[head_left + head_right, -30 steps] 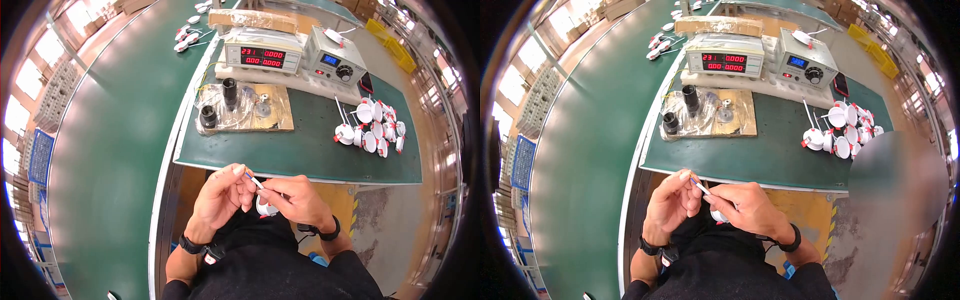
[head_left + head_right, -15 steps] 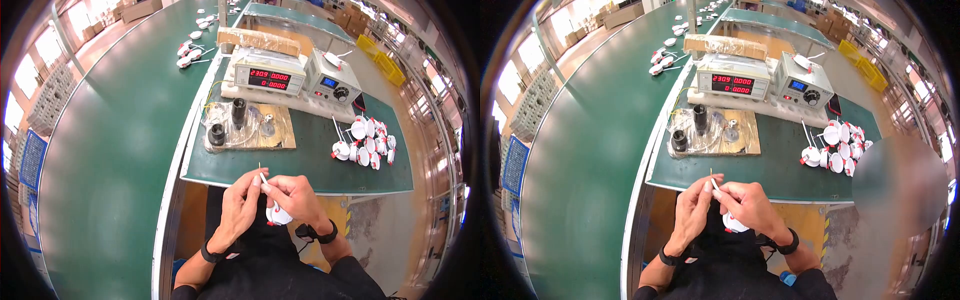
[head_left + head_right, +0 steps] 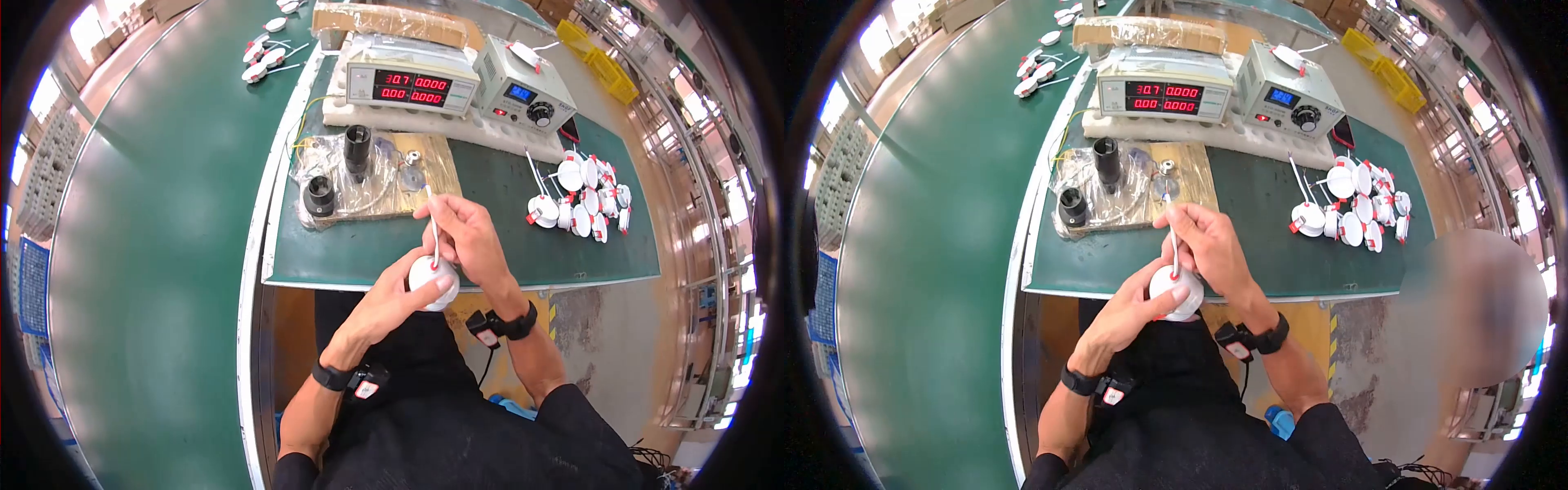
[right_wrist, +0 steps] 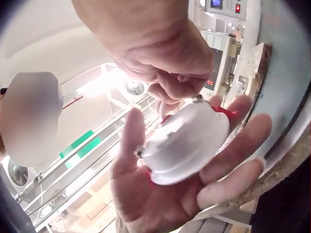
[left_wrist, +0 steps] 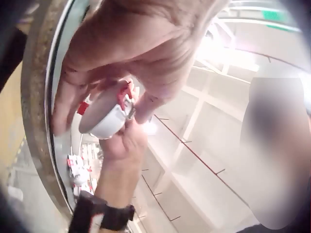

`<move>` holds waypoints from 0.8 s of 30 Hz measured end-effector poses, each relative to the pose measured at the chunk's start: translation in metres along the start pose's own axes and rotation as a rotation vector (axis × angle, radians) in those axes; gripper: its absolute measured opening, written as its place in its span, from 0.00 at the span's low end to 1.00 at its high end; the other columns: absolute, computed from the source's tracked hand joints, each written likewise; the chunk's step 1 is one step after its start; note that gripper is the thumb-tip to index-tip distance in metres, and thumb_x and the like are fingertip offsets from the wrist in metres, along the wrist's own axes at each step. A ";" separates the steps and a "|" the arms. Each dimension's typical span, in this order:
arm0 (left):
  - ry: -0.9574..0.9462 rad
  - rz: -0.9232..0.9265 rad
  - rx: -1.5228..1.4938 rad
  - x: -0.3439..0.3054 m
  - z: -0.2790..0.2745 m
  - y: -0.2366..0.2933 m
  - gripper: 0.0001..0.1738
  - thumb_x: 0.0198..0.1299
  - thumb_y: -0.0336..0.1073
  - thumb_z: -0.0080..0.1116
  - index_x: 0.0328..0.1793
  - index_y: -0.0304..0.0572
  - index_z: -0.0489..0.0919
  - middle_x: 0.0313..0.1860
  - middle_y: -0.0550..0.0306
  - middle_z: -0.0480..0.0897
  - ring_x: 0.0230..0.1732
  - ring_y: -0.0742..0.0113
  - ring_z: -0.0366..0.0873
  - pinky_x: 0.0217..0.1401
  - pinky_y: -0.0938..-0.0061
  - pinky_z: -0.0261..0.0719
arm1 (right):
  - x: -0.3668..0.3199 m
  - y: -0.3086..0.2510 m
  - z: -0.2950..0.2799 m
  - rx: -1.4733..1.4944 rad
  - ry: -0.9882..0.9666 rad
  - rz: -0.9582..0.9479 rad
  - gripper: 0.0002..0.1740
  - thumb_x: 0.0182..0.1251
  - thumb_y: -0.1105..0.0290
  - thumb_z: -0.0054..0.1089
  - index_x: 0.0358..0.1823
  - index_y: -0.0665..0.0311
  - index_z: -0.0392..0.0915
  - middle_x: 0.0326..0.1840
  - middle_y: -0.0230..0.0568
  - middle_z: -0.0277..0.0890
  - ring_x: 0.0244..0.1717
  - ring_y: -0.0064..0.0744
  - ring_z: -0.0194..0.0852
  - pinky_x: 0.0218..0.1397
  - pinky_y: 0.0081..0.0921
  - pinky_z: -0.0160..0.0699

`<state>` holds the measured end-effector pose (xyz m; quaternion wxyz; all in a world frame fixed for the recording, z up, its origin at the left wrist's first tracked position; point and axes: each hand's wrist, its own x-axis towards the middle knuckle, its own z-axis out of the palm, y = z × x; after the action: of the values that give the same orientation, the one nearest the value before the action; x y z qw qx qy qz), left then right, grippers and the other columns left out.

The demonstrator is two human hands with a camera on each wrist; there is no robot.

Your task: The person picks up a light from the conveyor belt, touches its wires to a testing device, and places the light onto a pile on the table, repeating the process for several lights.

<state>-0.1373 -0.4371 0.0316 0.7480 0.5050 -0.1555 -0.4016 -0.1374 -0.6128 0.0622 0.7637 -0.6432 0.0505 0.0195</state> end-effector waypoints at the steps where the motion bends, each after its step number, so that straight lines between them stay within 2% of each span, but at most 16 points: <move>1: -0.031 -0.052 -0.149 0.008 -0.002 -0.005 0.29 0.69 0.32 0.61 0.74 0.35 0.68 0.57 0.48 0.82 0.59 0.60 0.83 0.62 0.66 0.83 | 0.008 0.005 -0.004 -0.001 -0.019 -0.016 0.18 0.83 0.60 0.51 0.43 0.69 0.81 0.24 0.35 0.79 0.17 0.11 0.59 0.20 0.15 0.59; 2: -0.060 -0.101 -0.294 0.017 -0.004 -0.010 0.28 0.68 0.31 0.62 0.73 0.35 0.68 0.57 0.46 0.83 0.57 0.57 0.86 0.60 0.64 0.87 | 0.017 0.012 -0.008 -0.047 0.008 -0.032 0.18 0.83 0.60 0.51 0.43 0.69 0.81 0.25 0.35 0.80 0.17 0.11 0.59 0.21 0.15 0.60; 3: 0.013 -0.081 -0.323 0.025 -0.005 -0.017 0.27 0.66 0.27 0.60 0.71 0.33 0.68 0.55 0.41 0.83 0.52 0.49 0.88 0.55 0.58 0.91 | 0.025 0.019 -0.013 -0.092 0.036 -0.050 0.18 0.84 0.60 0.50 0.42 0.69 0.81 0.25 0.36 0.80 0.17 0.11 0.59 0.21 0.15 0.61; 5: 0.037 -0.094 -0.320 0.032 -0.001 -0.010 0.26 0.66 0.25 0.58 0.70 0.31 0.68 0.54 0.41 0.83 0.52 0.49 0.88 0.56 0.58 0.91 | 0.039 0.032 -0.023 -0.156 0.082 -0.053 0.19 0.83 0.60 0.50 0.40 0.68 0.80 0.24 0.34 0.79 0.18 0.12 0.60 0.23 0.15 0.65; 8: 0.038 -0.160 -0.335 0.047 -0.002 0.001 0.25 0.66 0.24 0.60 0.68 0.33 0.69 0.54 0.43 0.84 0.53 0.51 0.88 0.58 0.60 0.90 | 0.055 0.043 -0.039 -0.224 0.109 0.006 0.18 0.83 0.61 0.51 0.38 0.68 0.79 0.23 0.32 0.77 0.19 0.12 0.61 0.22 0.15 0.64; 10: 0.018 -0.215 -0.328 0.057 -0.003 0.003 0.25 0.66 0.24 0.62 0.68 0.34 0.70 0.54 0.45 0.84 0.53 0.52 0.88 0.59 0.61 0.90 | 0.059 0.037 -0.039 -0.210 0.059 0.023 0.18 0.83 0.60 0.50 0.38 0.67 0.78 0.23 0.31 0.75 0.19 0.11 0.61 0.21 0.14 0.60; 12: 0.026 -0.176 -0.357 0.062 0.004 -0.002 0.25 0.65 0.26 0.65 0.67 0.35 0.71 0.54 0.47 0.84 0.52 0.54 0.88 0.59 0.62 0.89 | 0.059 0.027 -0.036 -0.205 0.036 0.039 0.18 0.83 0.59 0.50 0.38 0.66 0.78 0.23 0.30 0.74 0.19 0.11 0.60 0.21 0.13 0.58; 15: -0.002 -0.180 -0.357 0.064 0.015 -0.006 0.25 0.65 0.27 0.67 0.66 0.35 0.71 0.54 0.50 0.84 0.51 0.57 0.87 0.59 0.64 0.89 | 0.052 0.025 -0.047 -0.145 0.024 0.045 0.19 0.83 0.59 0.49 0.38 0.67 0.78 0.23 0.29 0.73 0.20 0.13 0.63 0.22 0.17 0.64; 19: -0.184 -0.216 -0.165 0.062 0.050 -0.007 0.26 0.67 0.35 0.68 0.66 0.36 0.71 0.56 0.52 0.82 0.53 0.60 0.86 0.57 0.65 0.89 | -0.003 -0.002 -0.069 -0.205 0.135 0.013 0.20 0.84 0.55 0.50 0.39 0.64 0.78 0.23 0.29 0.74 0.20 0.10 0.62 0.21 0.12 0.59; 20: -0.256 -0.236 -0.110 0.062 0.063 -0.004 0.26 0.68 0.37 0.67 0.67 0.36 0.71 0.56 0.52 0.82 0.54 0.61 0.86 0.56 0.65 0.89 | -0.024 -0.016 -0.076 -0.214 0.192 0.010 0.17 0.84 0.58 0.50 0.39 0.62 0.78 0.22 0.26 0.73 0.18 0.08 0.55 0.21 0.12 0.53; 21: -0.361 -0.236 -0.066 0.061 0.074 -0.002 0.31 0.70 0.42 0.66 0.72 0.36 0.69 0.59 0.52 0.81 0.56 0.61 0.85 0.56 0.65 0.88 | -0.048 -0.031 -0.084 -0.256 0.240 -0.010 0.17 0.84 0.57 0.50 0.39 0.62 0.78 0.21 0.26 0.73 0.18 0.08 0.54 0.21 0.12 0.52; 22: -0.430 -0.207 -0.079 0.057 0.085 0.000 0.36 0.70 0.42 0.66 0.77 0.34 0.64 0.56 0.51 0.83 0.56 0.65 0.83 0.53 0.70 0.88 | -0.072 -0.047 -0.091 -0.297 0.292 -0.039 0.17 0.83 0.57 0.50 0.39 0.61 0.78 0.21 0.26 0.73 0.18 0.08 0.54 0.21 0.12 0.51; 23: -0.447 -0.184 -0.043 0.051 0.090 0.003 0.37 0.71 0.42 0.65 0.79 0.35 0.63 0.58 0.48 0.83 0.56 0.65 0.83 0.54 0.70 0.87 | -0.098 -0.063 -0.098 -0.376 0.351 -0.079 0.18 0.83 0.56 0.50 0.39 0.60 0.78 0.20 0.26 0.73 0.18 0.08 0.54 0.21 0.11 0.49; 24: -0.458 -0.155 -0.006 0.045 0.090 0.006 0.38 0.72 0.42 0.64 0.81 0.35 0.62 0.61 0.45 0.83 0.56 0.64 0.83 0.55 0.70 0.87 | -0.126 -0.078 -0.102 -0.409 0.435 -0.081 0.18 0.82 0.56 0.52 0.39 0.62 0.79 0.21 0.27 0.75 0.19 0.09 0.57 0.23 0.12 0.53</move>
<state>-0.1635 -0.5269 0.0690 0.6618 0.4089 -0.2805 -0.5623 -0.2608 -0.7221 0.1344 0.5896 -0.7745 0.1821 -0.1394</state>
